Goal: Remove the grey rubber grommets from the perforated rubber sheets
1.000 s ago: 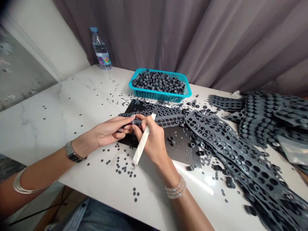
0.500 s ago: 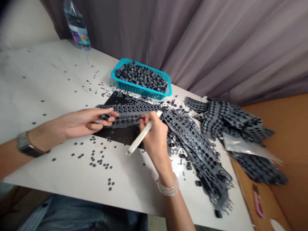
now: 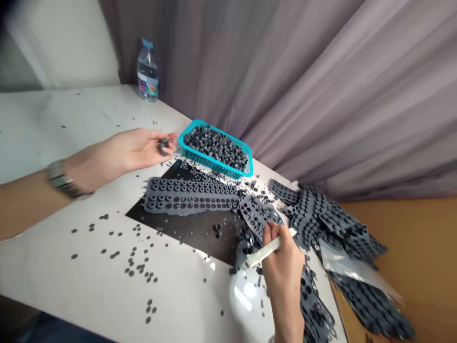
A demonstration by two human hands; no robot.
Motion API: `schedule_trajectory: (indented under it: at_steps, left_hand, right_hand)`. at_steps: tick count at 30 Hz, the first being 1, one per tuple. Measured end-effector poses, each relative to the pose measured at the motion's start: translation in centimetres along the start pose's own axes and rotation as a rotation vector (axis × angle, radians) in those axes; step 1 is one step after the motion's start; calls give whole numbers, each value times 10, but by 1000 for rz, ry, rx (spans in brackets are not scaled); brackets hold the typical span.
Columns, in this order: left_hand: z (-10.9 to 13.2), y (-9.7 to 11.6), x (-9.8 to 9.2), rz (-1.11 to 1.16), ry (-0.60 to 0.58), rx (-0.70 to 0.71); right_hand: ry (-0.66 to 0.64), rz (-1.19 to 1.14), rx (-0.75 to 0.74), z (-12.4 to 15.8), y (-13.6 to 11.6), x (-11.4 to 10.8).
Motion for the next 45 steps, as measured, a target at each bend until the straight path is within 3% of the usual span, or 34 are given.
schedule_trajectory:
  at_steps: [3,5,7,10,16,23,29,33,35,38,40,42,45]
  left_hand:
    - [-38,33,54,-323,63,181]
    - [-64,37,84,-601,110,185]
    - [-85,34,99,-700,124,178]
    - [-104,25,106,-848,97,191]
    - [-118,26,94,-1034,-32,216]
    - [-109,36,89,-1021,-213,453]
    - [-98,43,79,-852,-185,457]
    - [-80,60,64,-721,-226,430]
    - [-74,78,45,-778,-141,481]
    - [-75,111,4,-1069,224,581]
    - [-84,124,-20,-1171,356,582]
    - [-96,129,-37,-1289,433,568]
    - [-115,124,-46,-1433,450,564]
  right_hand:
    - [9,-76,-24,-8,-20,8]
    - [-3,-146,-55,-8,-34,17]
    - [-13,-202,-56,-5,-43,26]
    - [-50,-285,12,2,-50,36]
    - [-87,-437,215,3,-53,43]
    - [-40,-693,187,-9,-73,55]
    - [-50,-738,139,-18,-93,61]
    - [-79,-812,113,-21,-101,76]
    - [-85,-857,106,-22,-102,83]
    - [-115,-934,126,-20,-99,96]
    - [-136,-976,147,-18,-98,102]
    - [-141,-996,158,-17,-96,105]
    - [-131,-989,164,-17,-93,107]
Point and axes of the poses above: each hand's wrist, its own z-axis away from the middle knuckle, its own x-axis out of the palm, y = z × x, the point moved 8 cm from there along -z, towards the middle knuckle, and after that the axes turned 11 degrees about -x, right-handed, at the moved point
